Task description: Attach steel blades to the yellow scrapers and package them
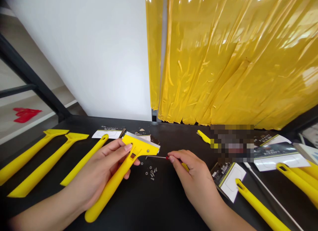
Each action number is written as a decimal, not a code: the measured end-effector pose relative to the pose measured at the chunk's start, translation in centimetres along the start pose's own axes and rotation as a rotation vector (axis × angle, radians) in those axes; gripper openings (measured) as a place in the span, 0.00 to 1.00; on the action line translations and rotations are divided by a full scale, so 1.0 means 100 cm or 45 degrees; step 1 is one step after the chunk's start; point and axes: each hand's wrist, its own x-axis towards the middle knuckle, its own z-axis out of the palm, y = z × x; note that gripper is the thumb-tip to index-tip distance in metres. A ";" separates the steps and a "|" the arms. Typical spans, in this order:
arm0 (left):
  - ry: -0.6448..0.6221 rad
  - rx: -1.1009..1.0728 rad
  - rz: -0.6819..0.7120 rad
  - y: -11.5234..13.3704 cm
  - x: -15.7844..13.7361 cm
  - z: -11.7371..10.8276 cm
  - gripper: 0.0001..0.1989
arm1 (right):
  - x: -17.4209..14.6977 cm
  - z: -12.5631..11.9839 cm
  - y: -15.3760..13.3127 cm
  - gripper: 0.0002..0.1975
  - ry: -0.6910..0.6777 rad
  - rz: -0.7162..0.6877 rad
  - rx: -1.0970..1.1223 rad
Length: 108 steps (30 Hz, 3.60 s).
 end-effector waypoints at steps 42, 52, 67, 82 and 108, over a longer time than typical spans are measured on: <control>-0.043 0.003 -0.043 -0.008 0.004 -0.003 0.09 | -0.006 -0.033 -0.008 0.19 0.122 0.204 -0.023; -0.037 0.006 -0.046 -0.010 0.004 -0.004 0.10 | -0.004 -0.032 -0.001 0.20 0.080 0.280 0.099; -0.035 0.006 -0.059 -0.009 0.004 -0.003 0.10 | -0.004 -0.032 -0.005 0.20 0.057 0.260 0.120; -0.052 -0.007 -0.052 -0.008 0.003 -0.002 0.12 | -0.004 -0.021 -0.022 0.20 0.151 0.335 0.260; -0.264 -0.020 -0.315 -0.021 -0.005 0.011 0.11 | -0.009 -0.036 -0.021 0.12 0.289 0.270 0.824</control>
